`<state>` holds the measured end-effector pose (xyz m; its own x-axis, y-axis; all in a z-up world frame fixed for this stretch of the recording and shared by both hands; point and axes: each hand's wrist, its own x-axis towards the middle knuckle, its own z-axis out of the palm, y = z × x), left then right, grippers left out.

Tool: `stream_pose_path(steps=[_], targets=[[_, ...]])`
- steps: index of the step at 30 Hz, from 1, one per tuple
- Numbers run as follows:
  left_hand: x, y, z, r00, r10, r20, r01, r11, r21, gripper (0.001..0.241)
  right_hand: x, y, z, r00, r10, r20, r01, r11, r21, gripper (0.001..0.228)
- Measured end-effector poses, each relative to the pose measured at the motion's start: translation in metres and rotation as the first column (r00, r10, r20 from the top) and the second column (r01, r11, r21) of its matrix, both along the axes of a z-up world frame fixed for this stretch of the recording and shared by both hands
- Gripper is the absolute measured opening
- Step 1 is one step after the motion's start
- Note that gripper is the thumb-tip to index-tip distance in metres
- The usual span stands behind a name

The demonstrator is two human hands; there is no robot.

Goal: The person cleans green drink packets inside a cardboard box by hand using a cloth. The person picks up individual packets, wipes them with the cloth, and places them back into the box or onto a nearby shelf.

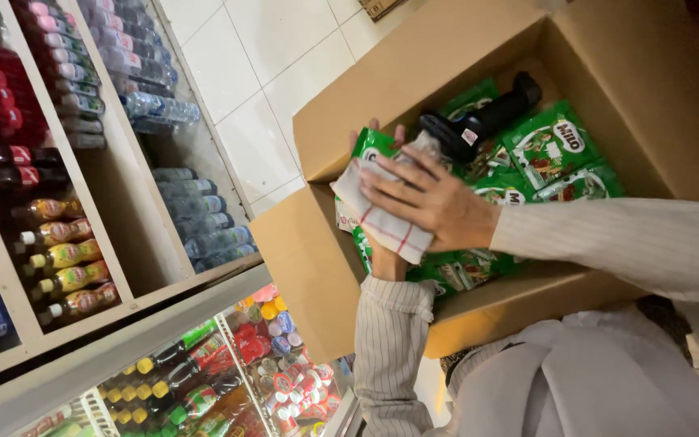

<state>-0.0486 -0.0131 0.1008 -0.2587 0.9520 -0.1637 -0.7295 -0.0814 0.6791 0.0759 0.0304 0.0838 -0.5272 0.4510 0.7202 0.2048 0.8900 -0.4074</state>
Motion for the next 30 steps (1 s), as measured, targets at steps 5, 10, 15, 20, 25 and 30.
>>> stream_pose_path(steps=[5,10,15,20,25,30], targets=[[-0.011,-0.03,-0.086,0.993,-0.099,0.057,0.097,0.995,0.026,0.066,-0.003,-0.001,-0.004,0.994,0.059,0.089,-0.051,0.995,-0.084,0.077],[0.001,-0.034,-0.097,0.987,-0.16,-0.032,0.157,0.986,-0.06,0.071,0.007,-0.001,0.002,0.991,-0.116,0.07,0.121,0.991,-0.057,0.07],[0.007,-0.031,-0.077,0.982,-0.174,-0.067,0.176,0.984,0.022,0.075,0.011,0.006,0.012,0.967,-0.253,0.038,0.255,0.966,-0.052,0.058],[0.003,-0.029,-0.082,0.966,-0.259,0.023,0.26,0.962,-0.089,0.081,0.018,0.02,0.016,0.957,-0.285,0.048,0.289,0.945,-0.153,0.067],[0.005,-0.022,-0.047,0.98,-0.195,0.044,0.193,0.98,0.051,0.078,0.016,0.044,-0.013,0.955,-0.289,0.068,0.297,0.93,-0.217,0.069],[0.011,-0.005,0.018,0.998,-0.064,0.014,0.061,0.986,0.152,0.073,0.026,0.053,0.001,0.95,-0.312,0.003,0.306,0.93,-0.202,0.068]])
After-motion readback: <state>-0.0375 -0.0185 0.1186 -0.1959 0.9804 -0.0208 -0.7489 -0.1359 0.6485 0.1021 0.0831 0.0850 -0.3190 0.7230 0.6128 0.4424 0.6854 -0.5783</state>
